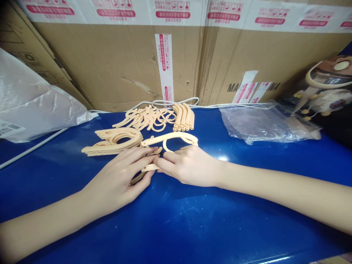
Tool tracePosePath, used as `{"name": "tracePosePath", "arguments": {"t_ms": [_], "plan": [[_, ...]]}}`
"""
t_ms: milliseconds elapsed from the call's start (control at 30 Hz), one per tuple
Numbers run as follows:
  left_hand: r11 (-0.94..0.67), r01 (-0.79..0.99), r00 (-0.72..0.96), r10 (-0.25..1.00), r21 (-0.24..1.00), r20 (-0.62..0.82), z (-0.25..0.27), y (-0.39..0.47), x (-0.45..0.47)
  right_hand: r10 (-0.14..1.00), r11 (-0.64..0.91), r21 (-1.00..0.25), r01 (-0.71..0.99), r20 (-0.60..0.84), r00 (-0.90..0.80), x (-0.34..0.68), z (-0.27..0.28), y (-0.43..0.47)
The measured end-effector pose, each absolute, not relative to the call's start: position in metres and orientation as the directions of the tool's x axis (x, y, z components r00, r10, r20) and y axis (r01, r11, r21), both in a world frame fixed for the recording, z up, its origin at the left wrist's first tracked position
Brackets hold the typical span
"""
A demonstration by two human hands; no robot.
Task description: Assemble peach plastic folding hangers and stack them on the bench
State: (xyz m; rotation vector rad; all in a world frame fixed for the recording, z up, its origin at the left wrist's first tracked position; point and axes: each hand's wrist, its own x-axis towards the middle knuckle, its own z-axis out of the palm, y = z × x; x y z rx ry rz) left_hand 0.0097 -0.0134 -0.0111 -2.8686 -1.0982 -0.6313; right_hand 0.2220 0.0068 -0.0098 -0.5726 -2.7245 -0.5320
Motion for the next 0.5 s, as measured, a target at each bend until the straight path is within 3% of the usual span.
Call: {"name": "tracePosePath", "arguments": {"t_ms": [500], "plan": [[-0.75,0.642,0.671,0.65,0.16,0.357,-0.0109,-0.0123,0.0096,0.345,0.848,0.283,0.448,0.346,-0.873,0.2225,-0.0101,0.0057]]}}
